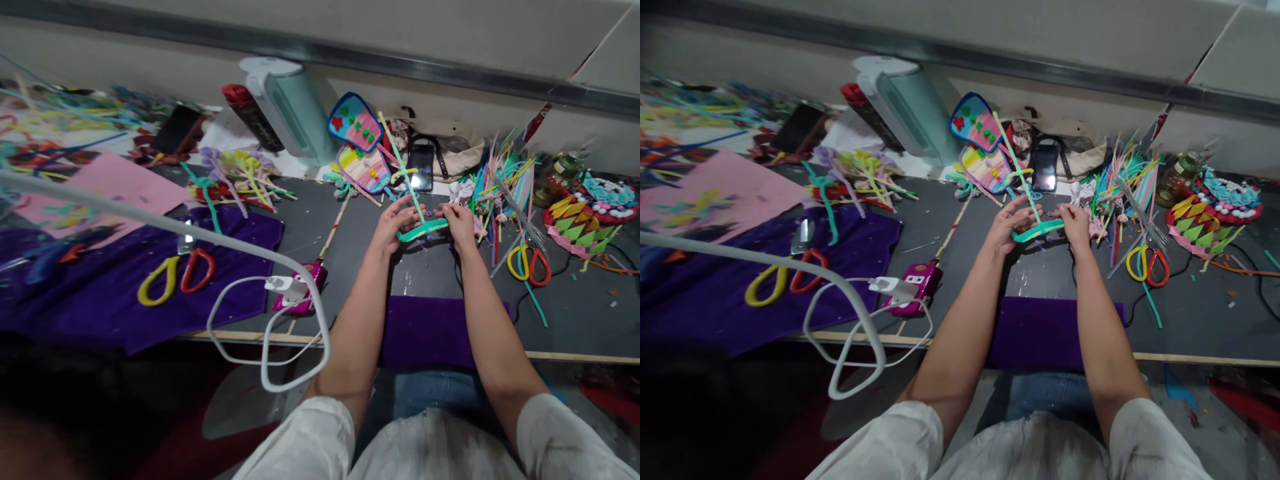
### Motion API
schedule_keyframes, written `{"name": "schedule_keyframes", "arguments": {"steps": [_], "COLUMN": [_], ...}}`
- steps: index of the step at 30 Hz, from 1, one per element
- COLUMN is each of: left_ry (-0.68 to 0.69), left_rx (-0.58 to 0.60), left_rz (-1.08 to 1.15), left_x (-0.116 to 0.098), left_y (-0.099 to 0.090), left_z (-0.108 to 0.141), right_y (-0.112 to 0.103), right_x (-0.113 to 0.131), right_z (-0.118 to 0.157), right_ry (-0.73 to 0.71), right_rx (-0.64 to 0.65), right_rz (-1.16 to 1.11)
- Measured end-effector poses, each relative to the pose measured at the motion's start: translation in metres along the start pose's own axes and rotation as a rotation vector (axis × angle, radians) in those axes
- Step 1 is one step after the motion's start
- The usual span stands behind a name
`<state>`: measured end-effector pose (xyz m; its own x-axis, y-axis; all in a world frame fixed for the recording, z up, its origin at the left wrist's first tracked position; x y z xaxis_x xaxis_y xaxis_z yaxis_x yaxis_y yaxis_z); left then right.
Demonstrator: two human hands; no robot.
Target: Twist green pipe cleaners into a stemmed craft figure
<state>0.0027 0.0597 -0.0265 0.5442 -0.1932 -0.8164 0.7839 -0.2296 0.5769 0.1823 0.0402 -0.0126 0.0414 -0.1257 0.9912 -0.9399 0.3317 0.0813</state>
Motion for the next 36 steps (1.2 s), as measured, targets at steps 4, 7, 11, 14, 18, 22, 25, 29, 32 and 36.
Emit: {"name": "schedule_keyframes", "arguments": {"steps": [4, 7, 11, 14, 18, 22, 25, 29, 32, 36], "left_ry": [-0.057, -0.050, 0.047, 0.149, 0.213, 0.216, 0.173, 0.126, 0.105, 0.078], "left_rx": [0.008, -0.001, -0.089, -0.172, -0.231, -0.195, -0.148, -0.136, -0.151, -0.157], "left_rz": [0.089, 0.158, 0.293, 0.415, 0.520, 0.557, 0.545, 0.525, 0.509, 0.494], "left_x": [0.000, -0.007, -0.024, -0.036, -0.040, -0.037, -0.033, -0.029, -0.027, -0.025], "left_y": [-0.007, -0.010, -0.013, -0.018, -0.023, -0.021, -0.015, -0.007, -0.005, -0.003], "left_z": [-0.005, -0.004, 0.000, 0.002, 0.002, 0.000, -0.001, 0.000, 0.000, 0.001], "right_y": [0.003, 0.004, -0.009, -0.026, -0.037, -0.035, -0.046, -0.079, -0.099, -0.109], "right_x": [0.002, 0.004, 0.007, 0.011, 0.014, 0.022, 0.036, 0.054, 0.061, 0.053], "right_z": [0.002, 0.003, -0.001, -0.005, -0.006, -0.002, 0.002, 0.006, 0.005, 0.000], "right_ry": [0.035, 0.086, 0.051, -0.051, -0.149, -0.222, -0.271, -0.249, -0.204, -0.057], "right_rx": [0.033, 0.042, -0.118, -0.268, -0.358, -0.382, -0.474, -0.642, -0.688, -0.624], "right_rz": [-0.009, -0.048, -0.084, -0.031, 0.065, 0.244, 0.395, 0.577, 0.788, 0.974]}}
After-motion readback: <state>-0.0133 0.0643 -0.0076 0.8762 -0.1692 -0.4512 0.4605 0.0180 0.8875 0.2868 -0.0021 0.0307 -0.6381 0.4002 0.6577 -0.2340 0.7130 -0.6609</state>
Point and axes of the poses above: each hand's wrist, its own z-axis away from the middle knuckle, its own y-axis out of the palm, x = y × z, the point moved 5 cm from there along -z, towards the middle knuckle, and after that the axes turned 2 degrees about z, right-handed, at the moved point
